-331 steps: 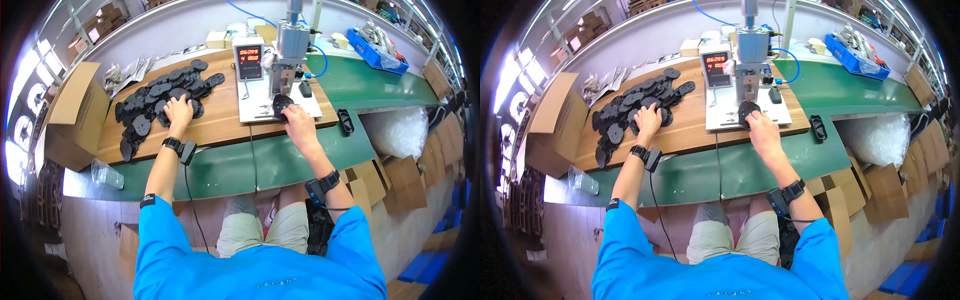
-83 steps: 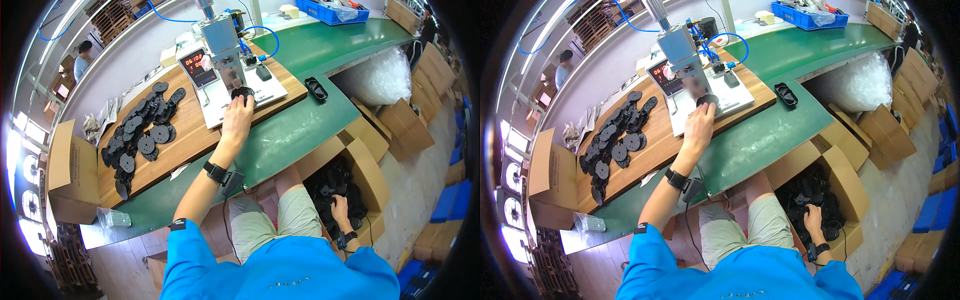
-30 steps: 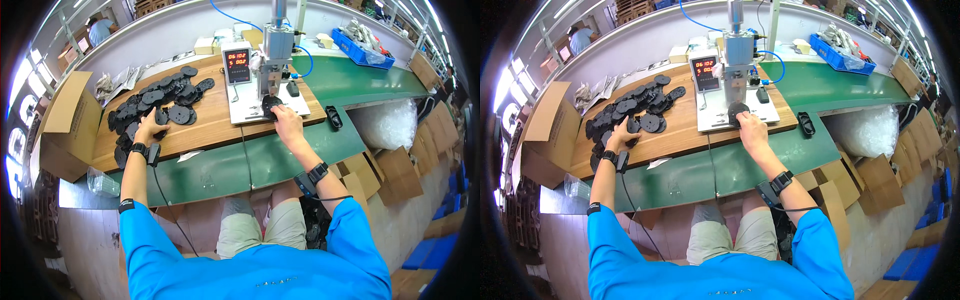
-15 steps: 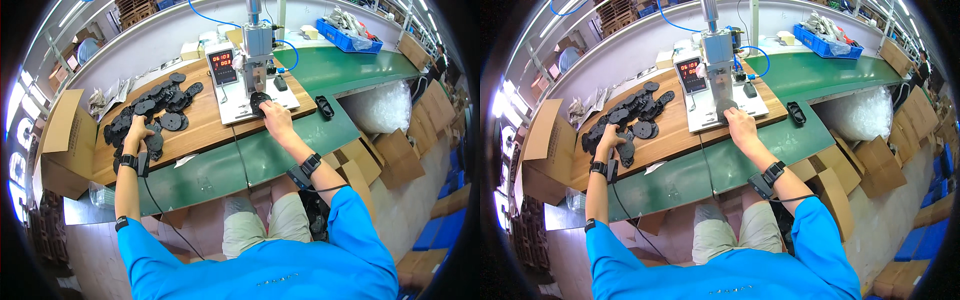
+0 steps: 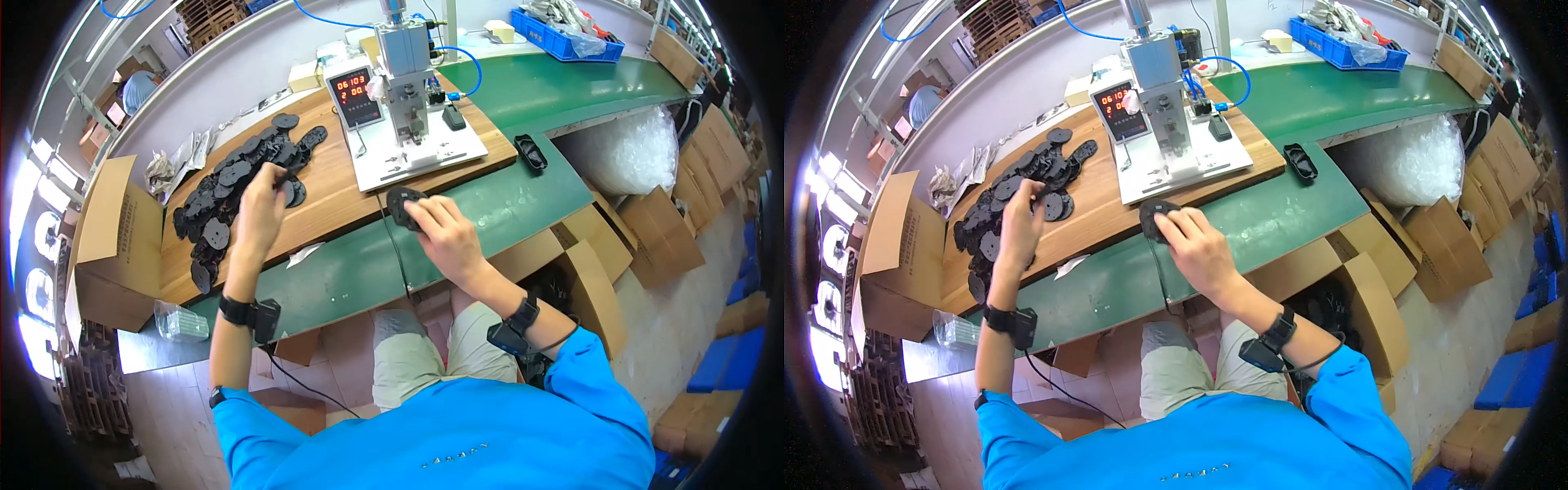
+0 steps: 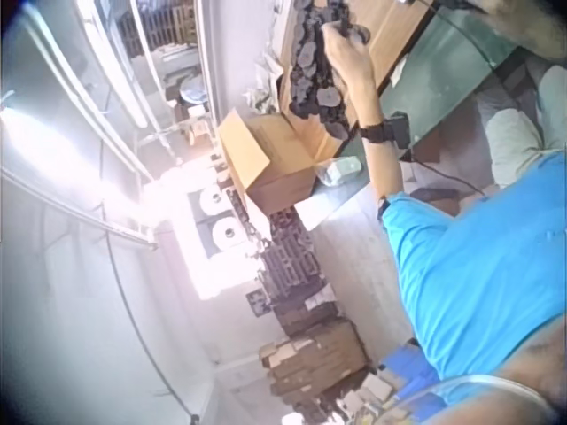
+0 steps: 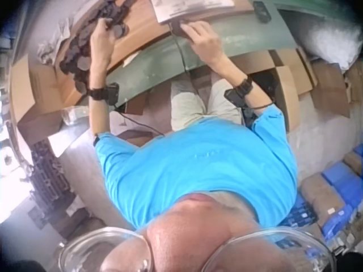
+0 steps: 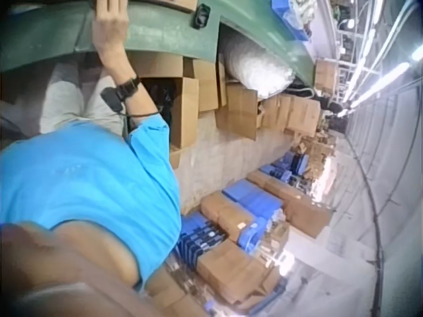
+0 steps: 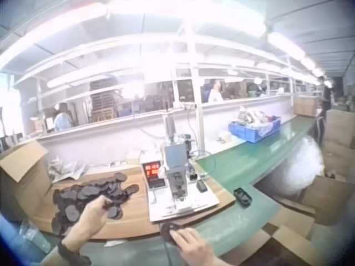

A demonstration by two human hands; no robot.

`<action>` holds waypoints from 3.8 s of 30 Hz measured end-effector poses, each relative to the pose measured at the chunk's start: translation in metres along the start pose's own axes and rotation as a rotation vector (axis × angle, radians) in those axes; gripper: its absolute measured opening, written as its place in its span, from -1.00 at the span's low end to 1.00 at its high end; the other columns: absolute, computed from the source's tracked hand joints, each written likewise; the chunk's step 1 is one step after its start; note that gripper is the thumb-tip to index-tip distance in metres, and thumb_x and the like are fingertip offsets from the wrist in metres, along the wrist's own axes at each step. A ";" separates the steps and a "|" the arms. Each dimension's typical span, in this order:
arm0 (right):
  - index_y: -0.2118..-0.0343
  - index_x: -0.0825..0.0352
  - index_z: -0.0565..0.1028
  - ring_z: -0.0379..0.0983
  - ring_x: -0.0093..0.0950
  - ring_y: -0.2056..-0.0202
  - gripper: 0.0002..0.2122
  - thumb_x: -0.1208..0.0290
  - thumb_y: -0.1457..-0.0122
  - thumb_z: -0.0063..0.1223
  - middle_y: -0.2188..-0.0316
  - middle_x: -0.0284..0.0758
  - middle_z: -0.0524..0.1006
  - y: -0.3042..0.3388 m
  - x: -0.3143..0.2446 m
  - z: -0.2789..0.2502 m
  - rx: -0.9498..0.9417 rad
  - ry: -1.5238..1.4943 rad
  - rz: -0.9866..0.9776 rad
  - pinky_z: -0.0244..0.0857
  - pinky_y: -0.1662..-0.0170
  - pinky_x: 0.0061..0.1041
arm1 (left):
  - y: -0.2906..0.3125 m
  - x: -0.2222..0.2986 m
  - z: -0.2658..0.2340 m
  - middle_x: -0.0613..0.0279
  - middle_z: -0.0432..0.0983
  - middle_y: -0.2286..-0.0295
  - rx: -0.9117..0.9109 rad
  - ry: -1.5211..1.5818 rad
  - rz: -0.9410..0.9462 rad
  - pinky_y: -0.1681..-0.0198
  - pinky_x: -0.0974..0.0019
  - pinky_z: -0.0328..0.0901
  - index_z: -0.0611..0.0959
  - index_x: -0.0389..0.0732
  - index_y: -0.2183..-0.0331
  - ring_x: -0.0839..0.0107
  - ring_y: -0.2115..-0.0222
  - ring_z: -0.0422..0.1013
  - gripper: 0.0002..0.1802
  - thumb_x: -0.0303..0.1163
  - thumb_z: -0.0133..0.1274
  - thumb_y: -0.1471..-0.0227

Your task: Operating a pneumatic press to assemble small black plastic electronics components on a factory assembly line.

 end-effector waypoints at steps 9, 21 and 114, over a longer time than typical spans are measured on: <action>-0.01 0.32 0.59 0.47 -0.11 -0.12 -0.52 0.72 0.06 0.24 0.01 -0.23 0.60 0.059 0.055 -0.003 -0.066 -0.088 0.175 0.43 -0.20 -0.17 | 0.048 0.040 0.114 -0.06 0.63 0.03 0.002 0.042 0.170 -0.06 -0.01 0.45 0.61 -0.26 -0.07 -0.08 0.01 0.56 -0.48 -0.68 0.23 -0.03; -0.01 0.27 0.64 0.50 -0.15 -0.12 -0.52 0.74 0.04 0.24 -0.02 -0.28 0.62 0.056 0.067 -0.002 -0.073 -0.107 0.191 0.46 -0.18 -0.19 | 0.070 0.000 0.171 -0.07 0.56 -0.13 0.137 0.110 -0.008 -0.26 0.01 0.34 0.57 -0.28 -0.15 -0.09 -0.16 0.47 -0.49 -0.75 0.08 -0.16; 0.08 0.28 0.62 0.55 -0.21 0.06 -0.66 0.57 -0.02 0.32 0.15 -0.30 0.63 -0.043 0.123 0.070 -0.162 0.157 0.103 0.54 0.06 -0.19 | -0.025 0.120 0.232 -0.37 0.27 -0.15 0.049 0.129 0.163 -0.23 -0.08 0.39 0.23 -0.31 -0.36 -0.29 -0.20 0.32 -0.08 -0.71 0.11 0.04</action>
Point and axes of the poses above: each hand's wrist, its own y-axis away from the middle knuckle, its own z-axis out of the palm, x = y × z, the point moved 2 cm from there along -y, towards the middle knuckle
